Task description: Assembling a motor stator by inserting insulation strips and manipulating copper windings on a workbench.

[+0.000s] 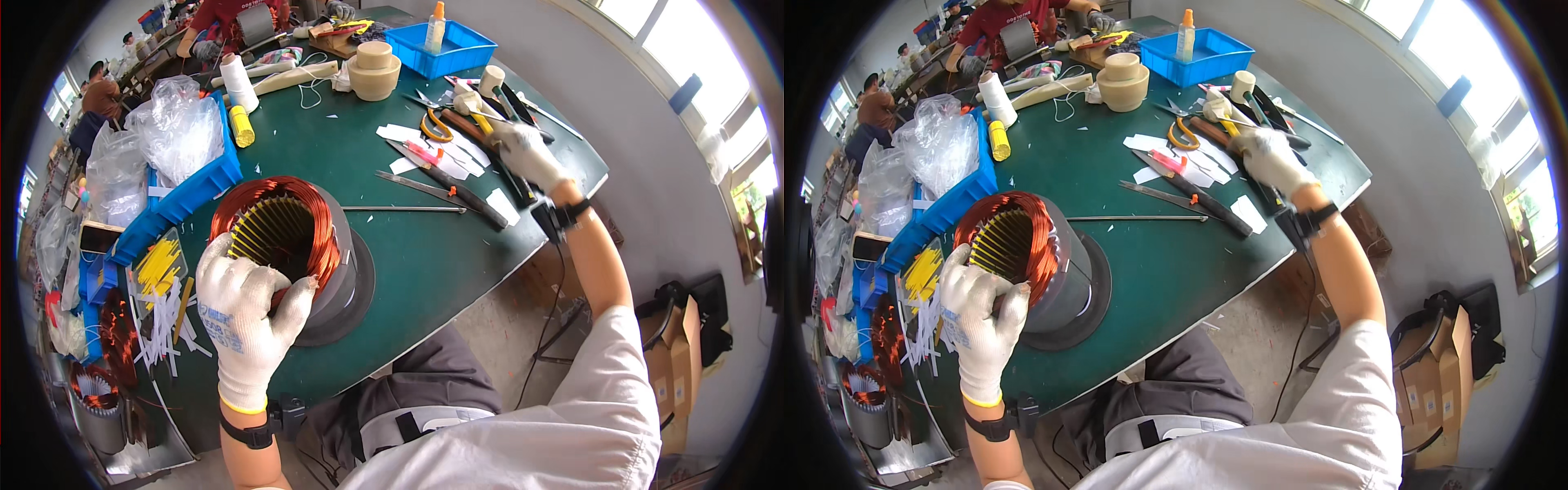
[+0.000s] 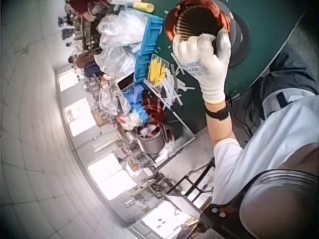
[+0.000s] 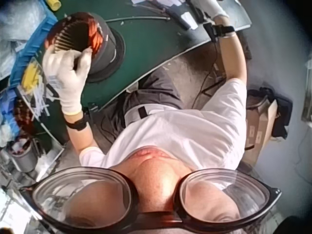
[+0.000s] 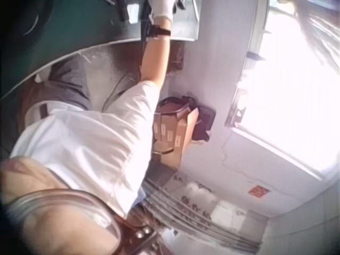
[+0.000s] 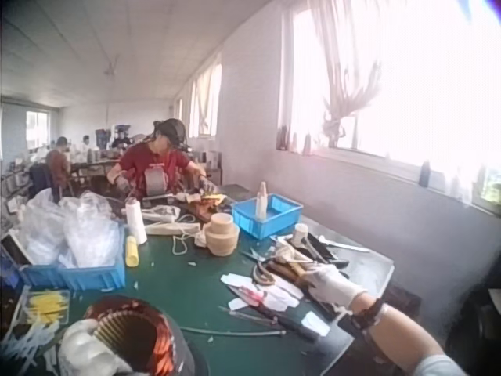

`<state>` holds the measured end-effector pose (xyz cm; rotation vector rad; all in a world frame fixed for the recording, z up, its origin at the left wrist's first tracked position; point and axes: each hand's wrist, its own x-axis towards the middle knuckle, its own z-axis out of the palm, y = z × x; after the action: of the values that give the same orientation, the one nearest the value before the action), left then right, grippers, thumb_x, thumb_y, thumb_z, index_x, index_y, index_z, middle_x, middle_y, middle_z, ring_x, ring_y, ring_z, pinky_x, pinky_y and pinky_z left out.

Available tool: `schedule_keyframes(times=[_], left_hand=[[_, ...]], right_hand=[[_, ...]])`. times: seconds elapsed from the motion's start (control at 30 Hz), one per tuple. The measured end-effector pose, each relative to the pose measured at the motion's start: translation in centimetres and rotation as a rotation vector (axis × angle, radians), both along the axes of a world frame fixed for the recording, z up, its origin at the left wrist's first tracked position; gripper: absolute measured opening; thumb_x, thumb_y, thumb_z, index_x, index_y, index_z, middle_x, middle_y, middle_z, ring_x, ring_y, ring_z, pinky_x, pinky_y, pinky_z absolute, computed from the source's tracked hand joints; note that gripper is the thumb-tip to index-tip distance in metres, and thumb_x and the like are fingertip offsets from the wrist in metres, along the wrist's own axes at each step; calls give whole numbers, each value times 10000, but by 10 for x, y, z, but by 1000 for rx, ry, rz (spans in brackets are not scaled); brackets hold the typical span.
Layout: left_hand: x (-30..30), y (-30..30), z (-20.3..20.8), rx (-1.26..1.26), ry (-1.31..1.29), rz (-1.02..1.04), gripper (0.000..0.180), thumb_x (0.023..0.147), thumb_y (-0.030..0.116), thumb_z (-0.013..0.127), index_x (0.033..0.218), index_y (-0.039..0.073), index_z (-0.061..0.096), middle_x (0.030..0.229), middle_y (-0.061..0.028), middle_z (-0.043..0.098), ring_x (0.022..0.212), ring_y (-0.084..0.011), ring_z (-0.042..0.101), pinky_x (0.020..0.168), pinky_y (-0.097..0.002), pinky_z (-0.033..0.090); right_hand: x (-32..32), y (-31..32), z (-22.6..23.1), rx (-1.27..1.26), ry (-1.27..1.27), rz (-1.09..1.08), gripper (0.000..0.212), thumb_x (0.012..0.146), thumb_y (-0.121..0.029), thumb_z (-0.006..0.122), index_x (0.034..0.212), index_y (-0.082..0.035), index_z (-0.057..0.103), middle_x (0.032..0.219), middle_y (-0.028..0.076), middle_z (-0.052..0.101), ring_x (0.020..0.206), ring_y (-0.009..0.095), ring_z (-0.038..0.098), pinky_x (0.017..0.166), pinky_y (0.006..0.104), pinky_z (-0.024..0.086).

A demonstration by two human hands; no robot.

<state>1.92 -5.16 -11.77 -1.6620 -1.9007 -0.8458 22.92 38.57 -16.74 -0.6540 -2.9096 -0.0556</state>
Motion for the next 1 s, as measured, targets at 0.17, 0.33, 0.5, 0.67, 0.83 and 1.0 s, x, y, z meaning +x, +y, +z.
schedule_keyframes(times=[0.17, 0.33, 0.5, 0.67, 0.83, 1.0], left_hand=[[2, 2, 0, 6, 24, 4, 260, 743, 164, 781, 657, 109, 543, 617, -13, 478, 659, -250, 502, 966, -552, 453], [10, 4, -4, 67, 68, 73, 252, 754, 131, 780, 669, 100, 545, 627, -39, 485, 662, -264, 511, 927, -549, 472], [18, 8, -4, 88, 101, 139, 237, 773, 142, 770, 683, 91, 558, 635, -47, 500, 674, -270, 522, 908, -519, 478], [22, 9, -4, 109, 122, 175, 232, 788, 150, 759, 683, 89, 562, 618, -45, 503, 674, -271, 525, 899, -488, 478], [21, 8, -6, 110, 122, 167, 229, 795, 147, 754, 683, 93, 562, 618, -43, 505, 664, -274, 519, 888, -479, 477], [19, 9, -4, 155, 154, 148, 233, 764, 124, 776, 696, 91, 555, 618, -51, 501, 643, -282, 517, 790, -466, 477]], right_hand=[[59, -93, 2, -156, -156, 110, 570, 766, 89, 554, 1291, -121, 631, 1292, 125, 605, 1202, 342, 538, 1058, 405, 419], [80, -97, -25, -208, 149, 38, 464, 810, 34, 678, 1239, -142, 680, 1037, 178, 650, 957, 331, 643, 838, 406, 509], [77, -98, -31, -235, 313, 107, 400, 809, 62, 637, 1169, -101, 697, 926, 132, 683, 806, 289, 655, 772, 378, 525], [74, -100, -14, -736, 953, -359, 210, 844, 43, 536, 1027, -11, 625, 873, 62, 660, 793, 80, 597, 675, 242, 484], [64, -120, 2, -1358, 1180, -298, 177, 936, -43, 567, 1107, -11, 593, 975, 79, 646, 860, 145, 630, 759, 292, 537], [46, -157, 21, -1704, 1192, -122, 292, 953, -54, 586, 1237, 2, 543, 1025, 79, 634, 954, 193, 655, 868, 350, 560]])
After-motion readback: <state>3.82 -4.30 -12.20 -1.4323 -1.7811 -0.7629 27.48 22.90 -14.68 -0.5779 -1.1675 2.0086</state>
